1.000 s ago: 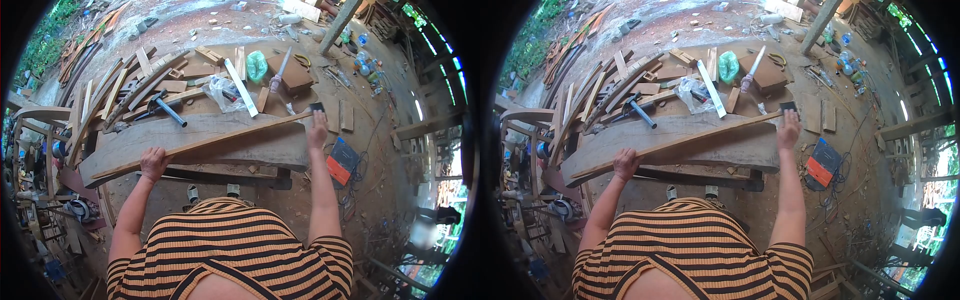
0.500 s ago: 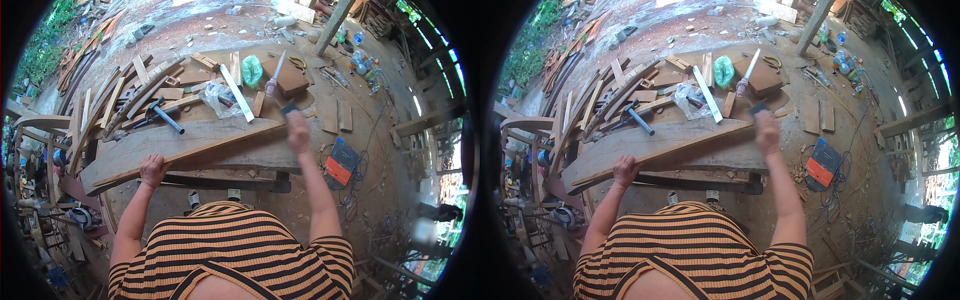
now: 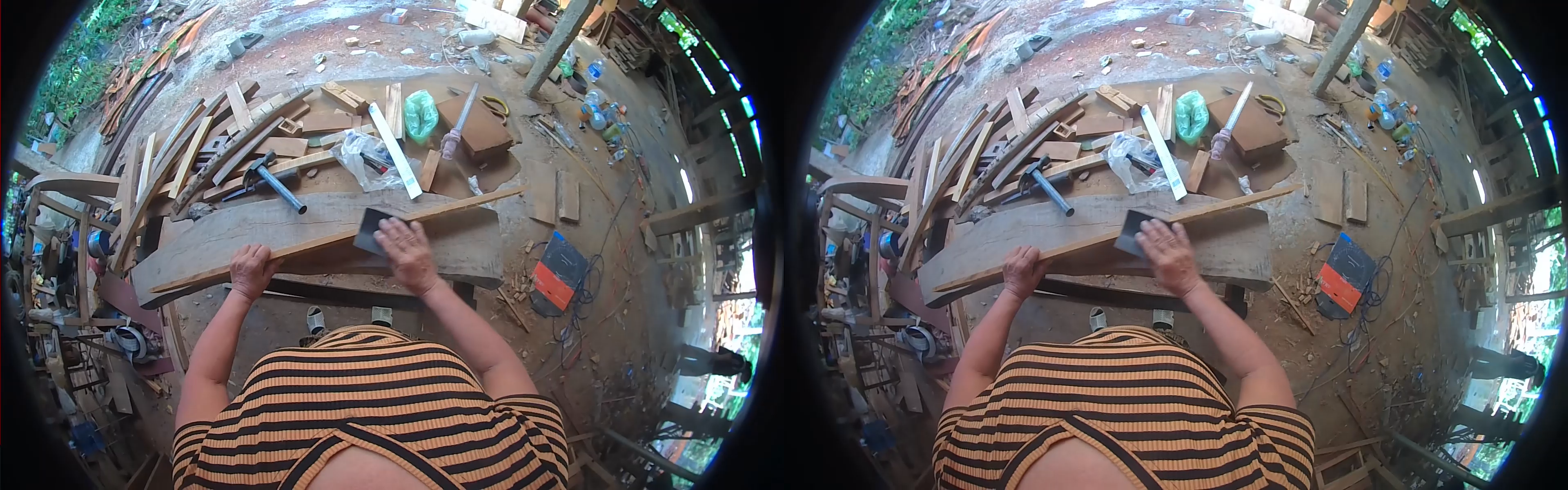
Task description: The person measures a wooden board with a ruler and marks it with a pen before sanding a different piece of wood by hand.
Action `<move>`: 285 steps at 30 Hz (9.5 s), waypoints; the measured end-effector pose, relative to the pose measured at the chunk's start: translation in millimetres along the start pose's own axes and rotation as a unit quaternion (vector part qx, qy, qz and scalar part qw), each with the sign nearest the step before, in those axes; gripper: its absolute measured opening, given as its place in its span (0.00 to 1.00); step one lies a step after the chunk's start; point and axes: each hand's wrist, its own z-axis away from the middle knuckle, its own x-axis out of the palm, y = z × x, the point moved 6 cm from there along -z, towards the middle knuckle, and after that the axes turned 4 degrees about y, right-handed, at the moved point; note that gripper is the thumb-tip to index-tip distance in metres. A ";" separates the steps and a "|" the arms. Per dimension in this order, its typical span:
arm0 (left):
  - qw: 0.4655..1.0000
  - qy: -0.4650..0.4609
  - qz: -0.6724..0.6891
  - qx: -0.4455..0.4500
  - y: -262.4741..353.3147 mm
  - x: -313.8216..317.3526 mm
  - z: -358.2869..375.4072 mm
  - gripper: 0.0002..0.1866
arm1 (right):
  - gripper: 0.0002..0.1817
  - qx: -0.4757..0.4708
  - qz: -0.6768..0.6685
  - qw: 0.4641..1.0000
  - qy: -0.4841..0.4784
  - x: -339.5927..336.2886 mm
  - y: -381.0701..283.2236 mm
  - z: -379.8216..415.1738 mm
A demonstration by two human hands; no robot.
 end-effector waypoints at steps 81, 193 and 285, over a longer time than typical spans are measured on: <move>0.998 0.059 -0.007 0.010 -6.9 -11.0 8.0 0.17 | 0.20 0.095 0.001 0.994 0.062 -0.6 -11.4 -23.6; 0.561 0.125 0.720 -0.388 -336.8 -33.2 228.6 0.10 | 0.22 0.002 -0.004 0.992 -0.125 258.1 -399.8 -124.6; 0.421 -0.057 0.395 -0.814 52.1 176.4 516.4 0.33 | 0.26 -0.486 -0.018 0.868 -0.104 161.5 -191.2 -144.2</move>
